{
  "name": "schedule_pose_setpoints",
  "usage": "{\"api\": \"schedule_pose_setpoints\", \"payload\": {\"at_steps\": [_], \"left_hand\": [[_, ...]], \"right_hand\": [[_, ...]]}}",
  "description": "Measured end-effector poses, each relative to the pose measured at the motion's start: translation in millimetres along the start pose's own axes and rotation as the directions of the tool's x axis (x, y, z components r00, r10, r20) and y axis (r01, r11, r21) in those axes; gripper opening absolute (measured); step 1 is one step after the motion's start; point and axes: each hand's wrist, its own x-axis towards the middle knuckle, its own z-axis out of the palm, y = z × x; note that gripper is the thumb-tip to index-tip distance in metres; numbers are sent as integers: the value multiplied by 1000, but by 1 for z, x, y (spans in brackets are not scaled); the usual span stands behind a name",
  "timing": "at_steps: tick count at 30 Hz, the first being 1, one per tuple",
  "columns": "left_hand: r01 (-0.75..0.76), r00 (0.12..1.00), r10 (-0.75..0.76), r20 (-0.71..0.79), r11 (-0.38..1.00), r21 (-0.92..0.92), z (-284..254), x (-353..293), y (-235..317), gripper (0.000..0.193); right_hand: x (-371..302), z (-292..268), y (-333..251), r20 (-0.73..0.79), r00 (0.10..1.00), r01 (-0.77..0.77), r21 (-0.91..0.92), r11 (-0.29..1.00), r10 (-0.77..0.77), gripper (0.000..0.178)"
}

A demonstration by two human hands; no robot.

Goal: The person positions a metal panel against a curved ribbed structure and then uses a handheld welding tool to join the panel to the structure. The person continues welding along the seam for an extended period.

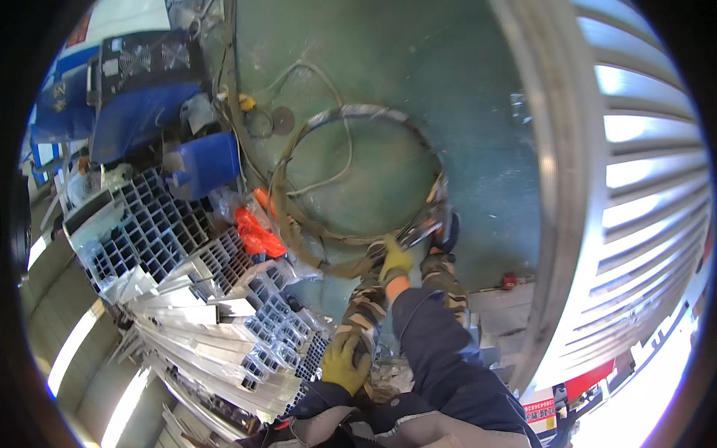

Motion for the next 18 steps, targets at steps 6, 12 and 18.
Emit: {"api": "schedule_pose_setpoints", "payload": {"at_steps": [6, 12, 18], "left_hand": [[-267, 963, 265, 56, 963, 37, -143, 12, 44, 44], [-680, 715, 699, 1, 695, 235, -293, -32, 133, 52], [-901, 223, 910, 348, 56, 431, -328, 38, 201, 76]], "right_hand": [[-204, -11, 1, -10, 1000, -28, 124, 992, 29, 27], [-367, -43, -66, 255, 965, -139, 293, 946, 63, 33], [-439, -68, -156, 342, 820, 416, 193, 889, -458, 44]]}}
